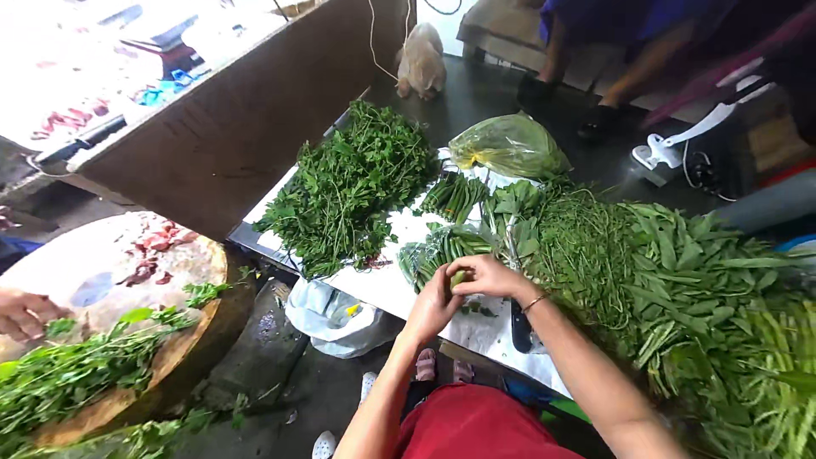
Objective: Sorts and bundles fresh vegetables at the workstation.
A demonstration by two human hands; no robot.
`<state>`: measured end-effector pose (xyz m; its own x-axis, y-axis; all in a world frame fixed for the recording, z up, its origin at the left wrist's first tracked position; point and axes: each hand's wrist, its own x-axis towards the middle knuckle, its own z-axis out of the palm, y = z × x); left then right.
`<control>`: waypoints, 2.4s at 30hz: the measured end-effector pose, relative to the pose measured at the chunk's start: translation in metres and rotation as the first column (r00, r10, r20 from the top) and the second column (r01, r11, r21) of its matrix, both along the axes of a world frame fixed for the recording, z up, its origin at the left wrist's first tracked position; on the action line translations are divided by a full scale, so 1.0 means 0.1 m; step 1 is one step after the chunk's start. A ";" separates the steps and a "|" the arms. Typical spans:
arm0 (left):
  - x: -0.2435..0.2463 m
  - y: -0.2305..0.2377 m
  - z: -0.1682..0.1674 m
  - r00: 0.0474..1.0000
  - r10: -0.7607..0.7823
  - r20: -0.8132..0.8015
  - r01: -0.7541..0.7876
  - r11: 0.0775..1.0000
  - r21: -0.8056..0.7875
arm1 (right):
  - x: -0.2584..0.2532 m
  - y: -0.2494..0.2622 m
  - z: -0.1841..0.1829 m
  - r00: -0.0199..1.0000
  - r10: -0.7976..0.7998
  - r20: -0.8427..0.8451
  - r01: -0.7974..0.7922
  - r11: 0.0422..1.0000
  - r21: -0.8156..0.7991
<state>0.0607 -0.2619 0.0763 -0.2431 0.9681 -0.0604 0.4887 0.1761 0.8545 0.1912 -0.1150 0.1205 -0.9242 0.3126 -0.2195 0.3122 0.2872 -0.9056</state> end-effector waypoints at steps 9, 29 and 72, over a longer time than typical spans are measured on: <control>-0.20 -0.12 -0.25 0.636 0.239 0.734 -0.250 0.963 -0.097 | -0.42 0.21 -1.03 0.852 -0.402 0.337 0.195 0.839 0.508; -0.18 -0.14 -0.35 0.412 0.111 0.905 -0.353 0.935 0.046 | -0.11 -0.83 -0.63 0.884 -0.467 0.021 0.407 0.748 -0.525; -0.38 -0.54 -0.29 0.186 0.279 0.942 -0.587 0.801 -0.121 | -0.64 -0.12 -1.04 0.865 -0.476 0.158 0.372 0.820 0.435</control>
